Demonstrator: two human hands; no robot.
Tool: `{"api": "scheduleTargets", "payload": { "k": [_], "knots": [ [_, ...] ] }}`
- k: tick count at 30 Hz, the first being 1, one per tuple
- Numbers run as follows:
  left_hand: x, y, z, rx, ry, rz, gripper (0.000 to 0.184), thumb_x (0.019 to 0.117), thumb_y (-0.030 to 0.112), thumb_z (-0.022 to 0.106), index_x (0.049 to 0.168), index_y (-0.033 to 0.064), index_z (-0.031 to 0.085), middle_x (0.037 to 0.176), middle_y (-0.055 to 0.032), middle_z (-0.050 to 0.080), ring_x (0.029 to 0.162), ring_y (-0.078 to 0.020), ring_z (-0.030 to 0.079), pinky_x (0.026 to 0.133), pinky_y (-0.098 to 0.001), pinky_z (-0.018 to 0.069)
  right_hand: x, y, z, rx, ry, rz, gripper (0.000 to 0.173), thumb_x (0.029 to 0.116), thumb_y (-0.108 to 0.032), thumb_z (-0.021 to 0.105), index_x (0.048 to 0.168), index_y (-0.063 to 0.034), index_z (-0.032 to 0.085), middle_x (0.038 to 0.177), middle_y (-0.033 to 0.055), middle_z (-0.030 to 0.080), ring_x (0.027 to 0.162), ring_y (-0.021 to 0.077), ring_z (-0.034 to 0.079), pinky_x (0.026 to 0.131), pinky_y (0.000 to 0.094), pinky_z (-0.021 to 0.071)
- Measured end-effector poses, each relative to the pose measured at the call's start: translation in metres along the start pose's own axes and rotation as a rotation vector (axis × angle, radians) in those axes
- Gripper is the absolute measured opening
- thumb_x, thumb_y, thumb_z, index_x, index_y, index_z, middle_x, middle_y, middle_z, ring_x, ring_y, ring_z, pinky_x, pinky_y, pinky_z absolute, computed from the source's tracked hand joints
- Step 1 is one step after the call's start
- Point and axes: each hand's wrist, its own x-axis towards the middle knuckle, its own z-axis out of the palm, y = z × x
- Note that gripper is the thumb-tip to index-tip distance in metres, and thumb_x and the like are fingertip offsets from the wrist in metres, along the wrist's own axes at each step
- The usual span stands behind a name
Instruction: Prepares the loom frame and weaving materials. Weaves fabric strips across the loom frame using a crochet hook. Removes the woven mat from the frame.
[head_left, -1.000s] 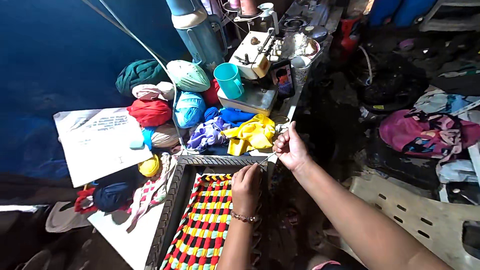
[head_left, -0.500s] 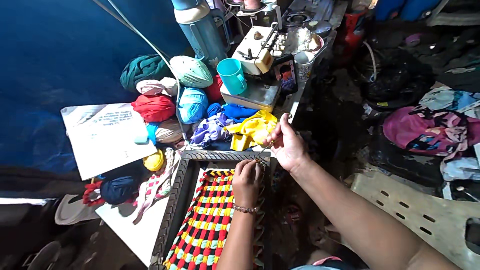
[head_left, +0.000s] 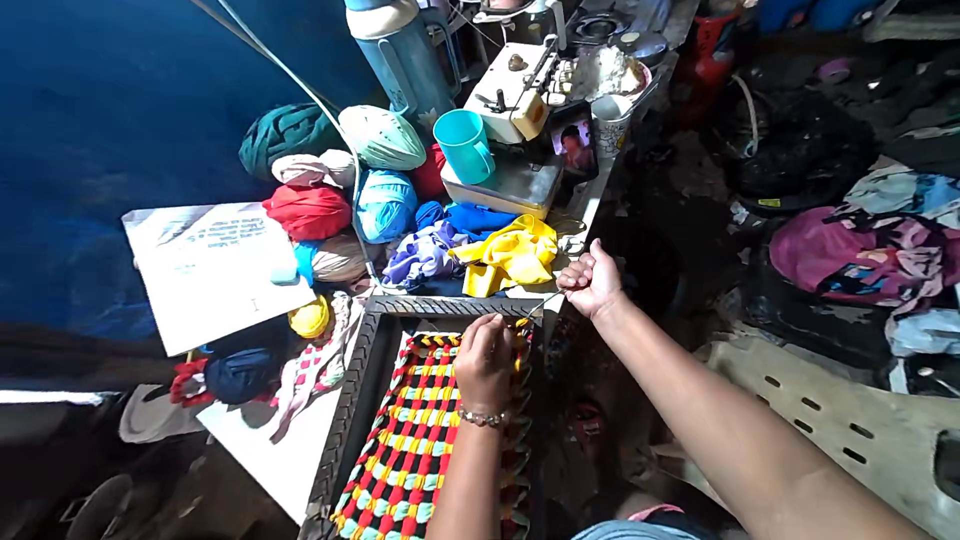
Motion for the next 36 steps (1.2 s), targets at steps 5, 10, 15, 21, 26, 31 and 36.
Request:
{"api": "scheduleTargets", "payload": {
  "k": [5, 10, 15, 21, 26, 31, 36],
  "knots": [
    [0.003, -0.007, -0.003, 0.023, -0.182, 0.045, 0.014, 0.0866, 0.003, 0.070, 0.096, -0.0022, 0.077, 0.103, -0.0162, 0.077, 0.094, -0.0278, 0.076, 0.085, -0.0409, 0.0620, 0.003, 0.003, 0.007, 0.022, 0.069, 0.046, 0.055, 0.1109, -0.048, 0.031, 0.062, -0.0230, 0.034, 0.043, -0.0079, 0.030, 0.034, 0.0061, 0.035, 0.040, 0.0220, 0.0399],
    [-0.002, -0.002, 0.004, 0.079, -0.121, 0.054, 0.013, 0.0859, 0.008, 0.073, 0.095, 0.0013, 0.080, 0.097, -0.0151, 0.077, 0.090, -0.0288, 0.076, 0.081, -0.0414, 0.0628, -0.014, 0.002, 0.018, 0.081, 0.183, 0.062, 0.049, 0.1103, -0.046, 0.035, 0.068, -0.0214, 0.036, 0.044, -0.0063, 0.031, 0.035, 0.0088, 0.038, 0.043, 0.0275, 0.0475],
    [-0.001, 0.003, 0.010, 0.124, -0.060, 0.042, 0.014, 0.0866, 0.011, 0.071, 0.088, 0.0006, 0.080, 0.091, -0.0162, 0.077, 0.081, -0.0285, 0.076, 0.073, -0.0406, 0.0630, -0.036, 0.001, 0.030, 0.094, 0.229, -0.017, 0.045, 0.1103, -0.046, 0.038, 0.074, -0.0207, 0.038, 0.048, -0.0062, 0.032, 0.037, 0.0088, 0.040, 0.046, 0.0276, 0.0496],
    [0.002, 0.003, 0.002, 0.093, -0.198, 0.051, 0.014, 0.0887, 0.006, 0.068, 0.095, -0.0002, 0.080, 0.098, -0.0170, 0.078, 0.087, -0.0299, 0.077, 0.077, -0.0433, 0.0633, -0.037, -0.001, 0.030, 0.000, 0.145, -0.071, 0.040, 0.1103, -0.040, 0.043, 0.076, -0.0202, 0.040, 0.051, -0.0067, 0.036, 0.041, 0.0080, 0.043, 0.050, 0.0264, 0.0513],
    [0.003, 0.004, 0.007, 0.118, -0.090, 0.065, 0.015, 0.0871, 0.007, 0.067, 0.091, -0.0004, 0.079, 0.094, -0.0165, 0.077, 0.078, -0.0256, 0.077, 0.067, -0.0383, 0.0631, -0.034, -0.001, 0.024, -0.045, 0.043, -0.061, 0.051, 0.1103, -0.044, 0.039, 0.064, -0.0220, 0.037, 0.045, -0.0072, 0.034, 0.037, 0.0085, 0.041, 0.046, 0.0285, 0.0493],
    [-0.003, -0.002, 0.008, 0.078, -0.026, 0.121, 0.016, 0.0866, 0.007, 0.066, 0.092, 0.0000, 0.080, 0.096, -0.0159, 0.077, 0.080, -0.0229, 0.077, 0.069, -0.0334, 0.0629, -0.010, 0.005, 0.000, 0.026, 0.033, 0.011, 0.058, 0.1104, -0.047, 0.034, 0.059, -0.0224, 0.033, 0.042, -0.0074, 0.030, 0.034, 0.0068, 0.035, 0.041, 0.0235, 0.0411],
    [-0.004, -0.002, 0.010, 0.124, -0.029, 0.136, 0.014, 0.0859, 0.009, 0.067, 0.090, 0.0021, 0.080, 0.093, -0.0132, 0.078, 0.079, -0.0228, 0.077, 0.067, -0.0343, 0.0628, 0.003, 0.006, -0.006, 0.046, 0.019, 0.033, 0.059, 0.1110, -0.046, 0.031, 0.057, -0.0224, 0.032, 0.041, -0.0075, 0.030, 0.033, 0.0056, 0.034, 0.039, 0.0213, 0.0375]
  ]
}}
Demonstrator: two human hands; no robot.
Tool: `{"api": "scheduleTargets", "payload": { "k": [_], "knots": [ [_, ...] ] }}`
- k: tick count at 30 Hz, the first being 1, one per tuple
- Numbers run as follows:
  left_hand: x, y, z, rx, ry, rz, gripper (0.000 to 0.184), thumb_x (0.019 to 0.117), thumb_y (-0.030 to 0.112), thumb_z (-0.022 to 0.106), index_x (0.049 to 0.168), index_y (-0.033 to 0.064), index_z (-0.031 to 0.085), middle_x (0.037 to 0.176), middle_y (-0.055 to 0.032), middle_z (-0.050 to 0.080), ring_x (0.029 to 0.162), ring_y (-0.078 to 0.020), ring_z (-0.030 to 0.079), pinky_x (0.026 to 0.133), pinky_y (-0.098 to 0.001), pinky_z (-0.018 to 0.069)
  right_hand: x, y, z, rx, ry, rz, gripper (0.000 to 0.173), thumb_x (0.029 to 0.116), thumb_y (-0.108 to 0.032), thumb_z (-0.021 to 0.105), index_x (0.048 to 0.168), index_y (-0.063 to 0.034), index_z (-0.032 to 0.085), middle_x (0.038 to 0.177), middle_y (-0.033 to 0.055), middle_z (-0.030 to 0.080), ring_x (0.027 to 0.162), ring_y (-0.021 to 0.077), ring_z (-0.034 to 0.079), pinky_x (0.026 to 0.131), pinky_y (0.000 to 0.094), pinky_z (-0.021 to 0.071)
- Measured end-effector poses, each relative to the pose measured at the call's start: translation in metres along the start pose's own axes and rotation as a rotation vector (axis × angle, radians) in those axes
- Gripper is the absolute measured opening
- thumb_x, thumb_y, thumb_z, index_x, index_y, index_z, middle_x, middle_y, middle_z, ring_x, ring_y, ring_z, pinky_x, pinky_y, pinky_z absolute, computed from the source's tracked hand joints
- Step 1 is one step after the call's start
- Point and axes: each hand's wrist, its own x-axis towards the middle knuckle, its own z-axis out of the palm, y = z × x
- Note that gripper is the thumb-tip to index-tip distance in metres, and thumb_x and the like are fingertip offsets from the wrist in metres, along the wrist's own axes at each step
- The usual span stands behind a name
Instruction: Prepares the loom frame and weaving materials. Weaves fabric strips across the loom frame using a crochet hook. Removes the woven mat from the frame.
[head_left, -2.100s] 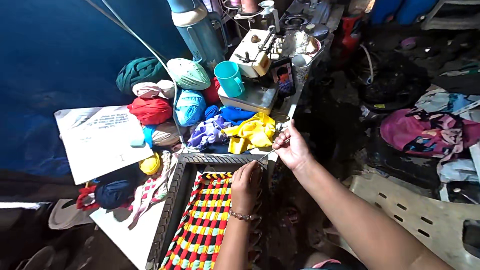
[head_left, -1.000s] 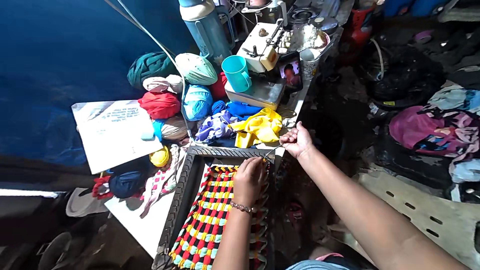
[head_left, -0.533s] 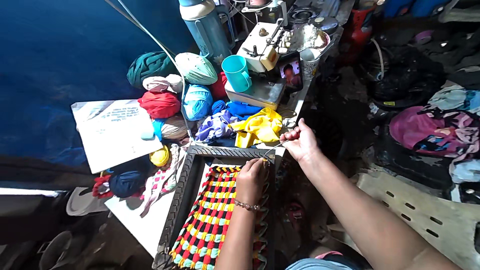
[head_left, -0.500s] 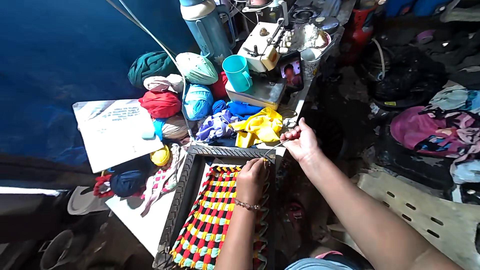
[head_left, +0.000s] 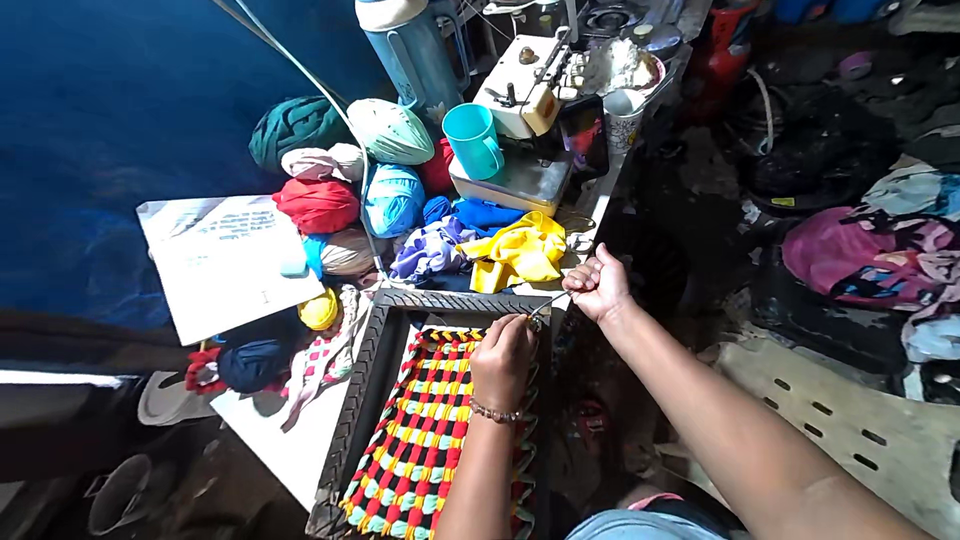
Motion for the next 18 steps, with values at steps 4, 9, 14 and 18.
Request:
{"api": "scheduleTargets", "payload": {
  "k": [4, 9, 14, 18],
  "knots": [
    [0.002, 0.001, 0.004, 0.084, -0.006, -0.006, 0.012, 0.0843, 0.009, 0.067, 0.085, 0.0016, 0.077, 0.087, -0.0133, 0.077, 0.071, -0.0233, 0.076, 0.060, -0.0361, 0.0619, 0.005, -0.002, 0.003, -0.037, 0.008, 0.026, 0.057, 0.1111, -0.045, 0.031, 0.058, -0.0231, 0.032, 0.042, -0.0078, 0.028, 0.033, 0.0057, 0.033, 0.039, 0.0217, 0.0381],
    [0.003, 0.000, 0.004, 0.106, -0.052, -0.002, 0.013, 0.0850, 0.010, 0.067, 0.087, 0.0029, 0.077, 0.085, -0.0117, 0.077, 0.068, -0.0233, 0.075, 0.058, -0.0378, 0.0610, 0.011, -0.004, 0.003, -0.060, -0.007, 0.045, 0.057, 0.1110, -0.044, 0.031, 0.058, -0.0235, 0.031, 0.042, -0.0080, 0.027, 0.033, 0.0057, 0.031, 0.038, 0.0214, 0.0350],
    [0.002, -0.001, 0.002, 0.100, -0.067, 0.000, 0.013, 0.0856, 0.011, 0.067, 0.088, 0.0031, 0.077, 0.087, -0.0116, 0.077, 0.071, -0.0240, 0.076, 0.059, -0.0390, 0.0615, 0.018, -0.001, 0.001, -0.093, -0.136, 0.038, 0.061, 0.1113, -0.048, 0.027, 0.055, -0.0225, 0.030, 0.041, -0.0078, 0.029, 0.032, 0.0049, 0.031, 0.036, 0.0207, 0.0324],
    [0.002, -0.001, 0.002, 0.109, -0.077, -0.005, 0.013, 0.0862, 0.011, 0.067, 0.088, 0.0036, 0.078, 0.087, -0.0119, 0.078, 0.074, -0.0255, 0.077, 0.062, -0.0403, 0.0625, 0.027, 0.001, 0.002, -0.106, -0.173, 0.066, 0.061, 0.1114, -0.046, 0.027, 0.055, -0.0228, 0.030, 0.041, -0.0078, 0.029, 0.032, 0.0037, 0.031, 0.036, 0.0191, 0.0300]
  ]
}}
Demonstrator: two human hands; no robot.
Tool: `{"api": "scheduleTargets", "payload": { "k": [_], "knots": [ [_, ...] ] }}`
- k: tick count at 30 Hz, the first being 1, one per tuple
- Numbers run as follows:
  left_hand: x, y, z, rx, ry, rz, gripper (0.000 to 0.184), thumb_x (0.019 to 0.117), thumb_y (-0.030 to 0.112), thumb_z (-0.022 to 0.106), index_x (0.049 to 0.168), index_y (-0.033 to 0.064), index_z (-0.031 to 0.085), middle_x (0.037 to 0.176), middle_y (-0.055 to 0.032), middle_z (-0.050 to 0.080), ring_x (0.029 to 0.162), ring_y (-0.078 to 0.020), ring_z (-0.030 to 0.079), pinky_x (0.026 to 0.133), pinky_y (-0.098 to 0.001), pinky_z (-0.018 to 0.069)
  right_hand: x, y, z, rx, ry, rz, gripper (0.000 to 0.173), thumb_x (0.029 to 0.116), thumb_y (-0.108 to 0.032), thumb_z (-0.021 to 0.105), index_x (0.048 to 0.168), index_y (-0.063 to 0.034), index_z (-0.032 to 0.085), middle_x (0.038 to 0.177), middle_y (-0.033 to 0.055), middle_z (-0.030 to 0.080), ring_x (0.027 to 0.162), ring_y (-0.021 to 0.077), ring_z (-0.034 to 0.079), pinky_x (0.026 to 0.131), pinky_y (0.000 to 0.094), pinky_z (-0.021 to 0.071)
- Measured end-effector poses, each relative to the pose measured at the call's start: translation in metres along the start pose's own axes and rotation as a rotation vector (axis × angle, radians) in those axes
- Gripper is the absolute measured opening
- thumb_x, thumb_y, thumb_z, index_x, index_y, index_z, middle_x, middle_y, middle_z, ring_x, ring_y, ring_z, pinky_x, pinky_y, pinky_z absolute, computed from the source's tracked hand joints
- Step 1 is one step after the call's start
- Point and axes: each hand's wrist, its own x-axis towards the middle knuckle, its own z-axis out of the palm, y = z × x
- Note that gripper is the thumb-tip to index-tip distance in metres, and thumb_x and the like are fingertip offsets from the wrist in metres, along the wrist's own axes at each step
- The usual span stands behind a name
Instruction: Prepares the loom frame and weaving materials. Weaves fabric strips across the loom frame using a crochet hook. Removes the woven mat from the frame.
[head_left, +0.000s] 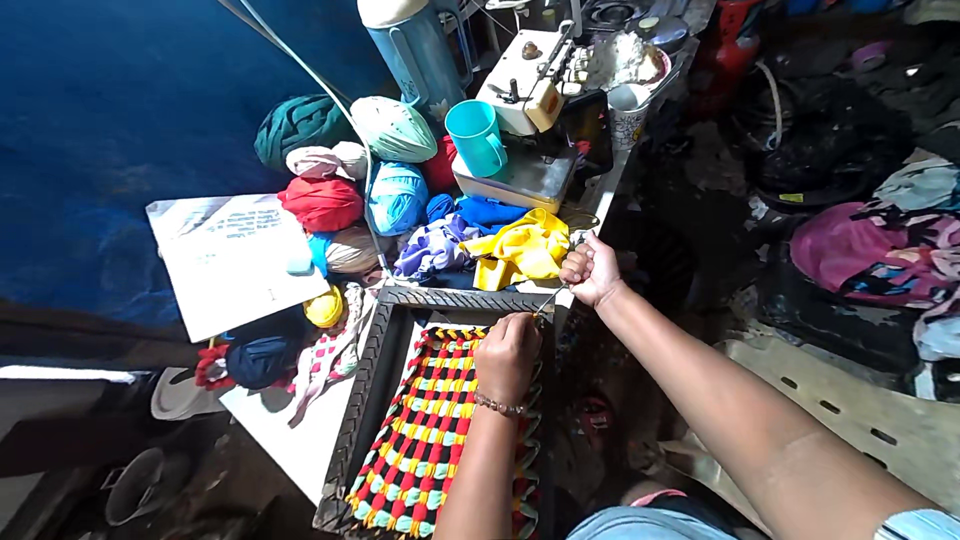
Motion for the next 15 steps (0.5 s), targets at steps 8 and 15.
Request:
{"api": "scheduleTargets", "payload": {
  "k": [8, 15],
  "knots": [
    [0.000, -0.002, 0.000, -0.010, -0.055, -0.006, 0.013, 0.0880, 0.012, 0.068, 0.090, 0.0058, 0.079, 0.092, -0.0121, 0.078, 0.080, -0.0282, 0.077, 0.064, -0.0436, 0.0626, 0.010, 0.000, 0.000, -0.068, -0.036, 0.035, 0.060, 0.1112, -0.047, 0.027, 0.056, -0.0234, 0.030, 0.041, -0.0085, 0.029, 0.032, 0.0036, 0.029, 0.036, 0.0198, 0.0291],
    [0.001, -0.004, -0.003, -0.061, -0.126, -0.035, 0.013, 0.0917, 0.013, 0.069, 0.094, 0.0069, 0.080, 0.096, -0.0123, 0.077, 0.087, -0.0288, 0.077, 0.072, -0.0447, 0.0628, -0.013, -0.009, 0.023, -0.454, -0.447, -0.040, 0.061, 0.1118, -0.044, 0.020, 0.055, -0.0244, 0.030, 0.042, -0.0097, 0.029, 0.035, 0.0029, 0.028, 0.039, 0.0208, 0.0284]
  ]
}}
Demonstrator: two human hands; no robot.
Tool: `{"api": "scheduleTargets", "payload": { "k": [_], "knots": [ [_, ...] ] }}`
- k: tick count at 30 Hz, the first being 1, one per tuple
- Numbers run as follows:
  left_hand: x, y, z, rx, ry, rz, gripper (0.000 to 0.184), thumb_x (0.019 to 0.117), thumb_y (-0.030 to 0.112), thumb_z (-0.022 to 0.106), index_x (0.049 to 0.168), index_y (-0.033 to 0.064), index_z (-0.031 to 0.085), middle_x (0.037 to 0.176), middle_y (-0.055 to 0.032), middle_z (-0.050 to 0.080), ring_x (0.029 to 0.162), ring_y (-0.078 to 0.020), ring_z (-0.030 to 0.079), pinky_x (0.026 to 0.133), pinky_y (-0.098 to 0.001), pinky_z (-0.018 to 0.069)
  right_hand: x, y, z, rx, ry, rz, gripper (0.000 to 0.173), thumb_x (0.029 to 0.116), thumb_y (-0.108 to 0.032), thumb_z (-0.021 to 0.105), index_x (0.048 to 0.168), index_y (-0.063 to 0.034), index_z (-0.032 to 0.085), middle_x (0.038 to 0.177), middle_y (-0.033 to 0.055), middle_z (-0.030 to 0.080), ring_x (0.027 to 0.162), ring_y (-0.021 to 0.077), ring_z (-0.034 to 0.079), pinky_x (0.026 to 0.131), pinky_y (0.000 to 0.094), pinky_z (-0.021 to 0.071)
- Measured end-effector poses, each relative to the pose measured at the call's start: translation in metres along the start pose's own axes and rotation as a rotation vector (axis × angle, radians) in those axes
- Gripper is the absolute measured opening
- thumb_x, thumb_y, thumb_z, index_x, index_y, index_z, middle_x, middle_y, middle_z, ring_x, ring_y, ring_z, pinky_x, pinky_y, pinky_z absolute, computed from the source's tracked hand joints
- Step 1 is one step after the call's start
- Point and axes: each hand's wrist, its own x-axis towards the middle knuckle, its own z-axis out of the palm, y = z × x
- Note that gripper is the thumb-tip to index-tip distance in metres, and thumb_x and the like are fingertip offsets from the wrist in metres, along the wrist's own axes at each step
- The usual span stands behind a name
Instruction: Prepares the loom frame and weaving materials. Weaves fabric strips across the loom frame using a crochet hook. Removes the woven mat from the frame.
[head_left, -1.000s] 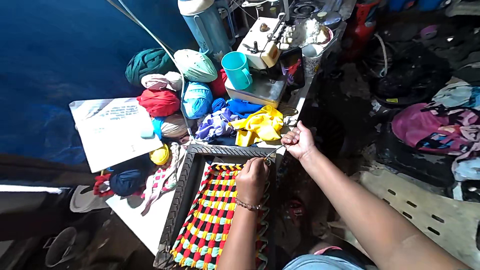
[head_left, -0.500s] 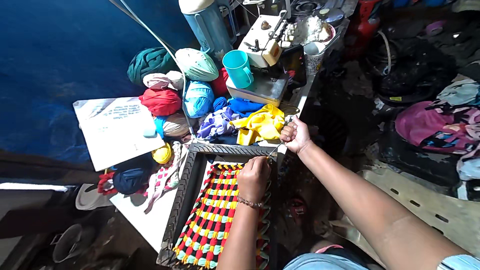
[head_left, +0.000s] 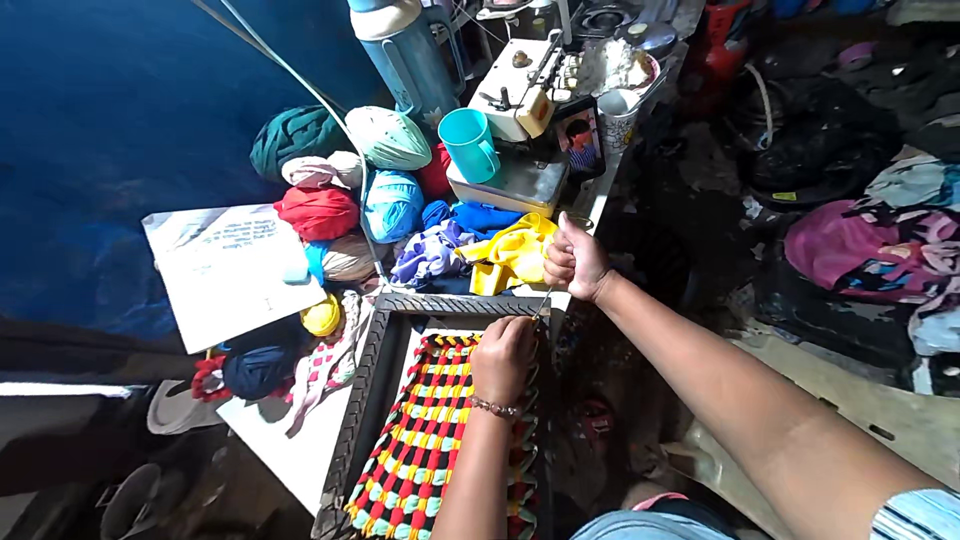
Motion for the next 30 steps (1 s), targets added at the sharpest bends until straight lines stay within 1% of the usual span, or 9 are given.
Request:
{"api": "scheduleTargets", "payload": {
  "k": [4, 10, 13, 15, 17, 19, 22, 26, 30],
  "knots": [
    [0.001, -0.002, -0.001, -0.010, 0.024, 0.010, 0.013, 0.0913, 0.015, 0.070, 0.094, 0.0086, 0.081, 0.095, -0.0117, 0.076, 0.092, -0.0298, 0.075, 0.076, -0.0437, 0.0621, -0.020, -0.008, 0.035, -0.245, -0.131, -0.127, 0.055, 0.1098, -0.029, 0.028, 0.055, -0.0241, 0.031, 0.043, -0.0107, 0.031, 0.037, 0.0019, 0.032, 0.040, 0.0209, 0.0301],
    [0.000, 0.003, -0.003, -0.077, 0.050, -0.033, 0.012, 0.0895, 0.013, 0.070, 0.093, 0.0062, 0.080, 0.095, -0.0131, 0.076, 0.091, -0.0298, 0.074, 0.079, -0.0436, 0.0611, -0.030, -0.008, 0.057, -0.243, -0.033, -0.149, 0.054, 0.1114, -0.028, 0.032, 0.058, -0.0212, 0.033, 0.044, -0.0093, 0.030, 0.037, 0.0024, 0.031, 0.040, 0.0204, 0.0308],
    [0.003, 0.006, -0.008, -0.135, -0.017, -0.106, 0.012, 0.0903, 0.012, 0.071, 0.095, 0.0037, 0.079, 0.099, -0.0146, 0.075, 0.094, -0.0323, 0.073, 0.082, -0.0482, 0.0599, -0.033, -0.010, 0.060, -0.169, 0.041, -0.136, 0.055, 0.1121, -0.030, 0.031, 0.058, -0.0215, 0.032, 0.044, -0.0093, 0.028, 0.036, 0.0026, 0.029, 0.039, 0.0199, 0.0292],
    [0.009, 0.006, -0.017, -0.207, -0.177, -0.197, 0.019, 0.0959, 0.017, 0.066, 0.104, 0.0033, 0.077, 0.107, -0.0135, 0.075, 0.104, -0.0322, 0.070, 0.092, -0.0497, 0.0555, -0.032, -0.012, 0.057, -0.122, 0.079, -0.119, 0.056, 0.1126, -0.032, 0.029, 0.058, -0.0218, 0.031, 0.043, -0.0092, 0.027, 0.036, 0.0025, 0.028, 0.039, 0.0197, 0.0279],
    [0.020, 0.005, -0.025, -0.282, -0.387, -0.310, 0.030, 0.1012, 0.022, 0.060, 0.124, 0.0056, 0.071, 0.116, -0.0121, 0.072, 0.116, -0.0318, 0.064, 0.102, -0.0506, 0.0481, -0.029, -0.012, 0.047, -0.076, 0.084, -0.098, 0.058, 0.1128, -0.037, 0.026, 0.057, -0.0228, 0.031, 0.043, -0.0096, 0.028, 0.035, 0.0021, 0.028, 0.039, 0.0196, 0.0269],
    [0.030, 0.002, -0.028, -0.359, -0.500, -0.405, 0.037, 0.1008, 0.023, 0.061, 0.135, 0.0082, 0.063, 0.117, -0.0110, 0.071, 0.117, -0.0305, 0.062, 0.104, -0.0516, 0.0459, -0.024, -0.011, 0.035, -0.009, 0.095, -0.083, 0.059, 0.1124, -0.043, 0.024, 0.057, -0.0230, 0.031, 0.043, -0.0098, 0.028, 0.035, 0.0019, 0.028, 0.038, 0.0196, 0.0269],
    [0.035, -0.001, -0.024, -0.473, -0.524, -0.480, 0.046, 0.0971, 0.019, 0.065, 0.141, 0.0085, 0.053, 0.111, -0.0090, 0.071, 0.107, -0.0246, 0.066, 0.098, -0.0471, 0.0509, -0.019, -0.011, 0.020, 0.097, 0.170, -0.057, 0.062, 0.1112, -0.050, 0.025, 0.056, -0.0228, 0.031, 0.043, -0.0088, 0.027, 0.034, 0.0034, 0.027, 0.037, 0.0205, 0.0280],
    [0.031, 0.004, -0.018, -0.667, -0.394, -0.536, 0.046, 0.0934, 0.008, 0.063, 0.136, 0.0007, 0.048, 0.099, -0.0098, 0.070, 0.087, -0.0151, 0.068, 0.082, -0.0342, 0.0568, -0.015, -0.011, 0.008, 0.231, 0.237, -0.012, 0.062, 0.1111, -0.049, 0.025, 0.055, -0.0234, 0.030, 0.042, -0.0089, 0.027, 0.033, 0.0033, 0.027, 0.035, 0.0200, 0.0272],
    [0.029, 0.011, -0.016, -0.780, -0.275, -0.572, 0.044, 0.0914, 0.001, 0.062, 0.131, -0.0040, 0.042, 0.094, -0.0094, 0.068, 0.078, -0.0100, 0.067, 0.073, -0.0278, 0.0560, -0.005, 0.002, -0.014, 0.402, 0.373, 0.032, 0.060, 0.1109, -0.046, 0.027, 0.055, -0.0234, 0.029, 0.041, -0.0087, 0.028, 0.033, 0.0034, 0.028, 0.035, 0.0200, 0.0280]
  ]
}}
